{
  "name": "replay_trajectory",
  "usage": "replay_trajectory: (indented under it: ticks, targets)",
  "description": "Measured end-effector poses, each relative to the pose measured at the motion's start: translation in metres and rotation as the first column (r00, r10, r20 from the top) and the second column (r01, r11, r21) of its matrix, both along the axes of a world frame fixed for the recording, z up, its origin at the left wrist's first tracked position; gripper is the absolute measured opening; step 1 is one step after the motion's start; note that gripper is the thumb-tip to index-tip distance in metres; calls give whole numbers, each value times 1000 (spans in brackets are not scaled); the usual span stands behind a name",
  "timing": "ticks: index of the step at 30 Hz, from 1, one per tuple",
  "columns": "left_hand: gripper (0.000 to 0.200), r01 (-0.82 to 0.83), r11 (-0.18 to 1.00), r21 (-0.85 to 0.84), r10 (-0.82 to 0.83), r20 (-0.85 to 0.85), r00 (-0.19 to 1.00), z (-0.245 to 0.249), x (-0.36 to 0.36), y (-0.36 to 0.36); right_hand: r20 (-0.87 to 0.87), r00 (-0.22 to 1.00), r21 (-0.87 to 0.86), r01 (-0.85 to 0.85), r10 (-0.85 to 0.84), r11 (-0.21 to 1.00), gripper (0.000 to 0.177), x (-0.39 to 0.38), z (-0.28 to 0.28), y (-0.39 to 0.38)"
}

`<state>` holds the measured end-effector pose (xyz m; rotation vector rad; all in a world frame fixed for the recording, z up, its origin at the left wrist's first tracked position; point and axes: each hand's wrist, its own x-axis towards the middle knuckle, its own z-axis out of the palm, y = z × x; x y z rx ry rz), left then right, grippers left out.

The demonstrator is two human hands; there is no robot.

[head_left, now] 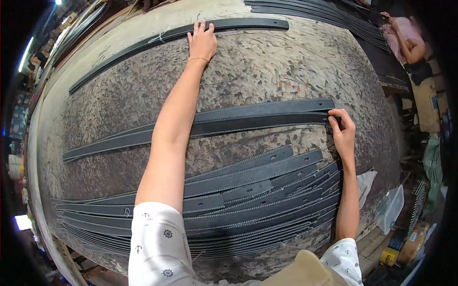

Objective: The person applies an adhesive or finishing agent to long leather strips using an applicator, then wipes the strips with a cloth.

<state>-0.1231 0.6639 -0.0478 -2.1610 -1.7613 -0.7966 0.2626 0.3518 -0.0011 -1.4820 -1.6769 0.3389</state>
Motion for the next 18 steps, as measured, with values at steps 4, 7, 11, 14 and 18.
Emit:
replay_trajectory:
  ticks: [4,7,11,14,18]
  targets:
    - [36,12,995,101,-12,2,1000,-1,0,-1,-31,999,-32,21,-22,999,12,-4,3,-4]
    - [30,-7,990,142,9,-15,1000,8,3,-12,-17,998,-59,56,-57,997,13,-3,3,-6]
    - [29,-32,986,161,50,-108,993,7,-1,-11,-71,997,-11,10,-11,1000,12,-3,-2,-4]
    - [25,-5,985,175,21,-88,996,5,-2,-9,-84,996,-19,11,-13,1000,12,-1,-4,-4]
    - [26,4,977,215,12,-75,997,1,-3,-6,-110,994,-61,20,-26,998,15,0,-3,-5]
